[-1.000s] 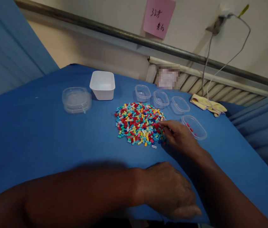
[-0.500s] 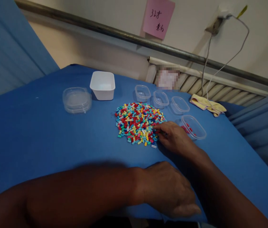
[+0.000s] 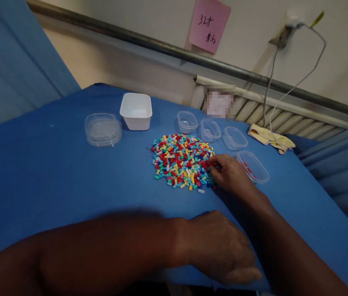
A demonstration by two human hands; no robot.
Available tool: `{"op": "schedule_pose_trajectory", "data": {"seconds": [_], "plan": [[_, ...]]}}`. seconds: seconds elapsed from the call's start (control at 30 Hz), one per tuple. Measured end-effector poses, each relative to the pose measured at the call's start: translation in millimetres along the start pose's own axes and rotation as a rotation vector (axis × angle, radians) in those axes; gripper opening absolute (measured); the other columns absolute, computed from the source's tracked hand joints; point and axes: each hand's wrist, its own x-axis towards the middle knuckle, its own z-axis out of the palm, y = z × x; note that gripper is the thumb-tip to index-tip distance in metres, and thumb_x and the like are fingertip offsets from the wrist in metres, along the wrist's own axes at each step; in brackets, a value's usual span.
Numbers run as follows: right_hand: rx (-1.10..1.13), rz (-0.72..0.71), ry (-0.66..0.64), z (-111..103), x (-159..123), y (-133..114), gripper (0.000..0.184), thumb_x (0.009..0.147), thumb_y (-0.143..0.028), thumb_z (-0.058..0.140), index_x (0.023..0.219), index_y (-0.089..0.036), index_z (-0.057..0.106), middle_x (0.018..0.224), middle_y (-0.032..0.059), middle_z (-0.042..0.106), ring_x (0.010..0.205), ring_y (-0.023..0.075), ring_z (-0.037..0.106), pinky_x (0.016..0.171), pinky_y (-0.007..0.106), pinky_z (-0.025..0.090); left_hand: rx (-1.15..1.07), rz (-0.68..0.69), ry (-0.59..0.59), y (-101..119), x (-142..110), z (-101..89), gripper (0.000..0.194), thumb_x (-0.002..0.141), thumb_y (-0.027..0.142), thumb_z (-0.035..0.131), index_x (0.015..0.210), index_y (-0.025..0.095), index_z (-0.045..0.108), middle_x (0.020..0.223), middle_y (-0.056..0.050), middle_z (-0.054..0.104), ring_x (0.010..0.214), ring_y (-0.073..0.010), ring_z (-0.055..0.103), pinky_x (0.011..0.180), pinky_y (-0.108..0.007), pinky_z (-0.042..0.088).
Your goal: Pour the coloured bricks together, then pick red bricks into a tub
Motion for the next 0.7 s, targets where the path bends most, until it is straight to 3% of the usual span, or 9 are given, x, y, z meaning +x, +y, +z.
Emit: {"op": "schedule_pose_trajectory", "data": {"seconds": [0.13, 0.4, 0.7], "plan": [[-0.030, -0.036, -0.065, -3.1, 2.0, -2.3, 0.026, 0.094, -0.014, 0.063, 0.114, -0.022, 0.078, 0.113, 0.0107, 0.080, 0.105, 0.0277, 0.073, 0.092, 0.040, 0.053, -0.009, 0.004, -0.008, 0.1, 0.6, 1.3, 0.049, 0.109, 0.056, 0.050, 0.082, 0.025, 0.076, 0.085, 0.001, 0.078, 0.070, -0.0194, 0.069, 0.047, -0.040, 0.030], [-0.141, -0.054, -0.148, -13.7, 1.4, -8.0, 0.024, 0.093, -0.011, 0.061, 0.107, -0.020, 0.079, 0.104, 0.0105, 0.078, 0.097, 0.0262, 0.073, 0.086, 0.036, 0.052, -0.008, 0.016, 0.020, 0.3, 0.3, 0.0, 0.045, 0.108, 0.054, 0.054, 0.082, 0.025, 0.076, 0.088, 0.001, 0.080, 0.071, -0.0196, 0.071, 0.046, -0.040, 0.030], [-0.177, -0.066, -0.237, -18.1, 6.2, -11.8, 0.027, 0.102, -0.021, 0.058, 0.112, -0.022, 0.083, 0.111, 0.0107, 0.081, 0.101, 0.0252, 0.074, 0.087, 0.033, 0.050, 0.028, 0.002, 0.017, 4.1, 0.6, -4.6, 0.042, 0.107, 0.052, 0.060, 0.080, 0.025, 0.076, 0.088, 0.001, 0.081, 0.071, -0.0188, 0.072, 0.046, -0.040, 0.035]]}}
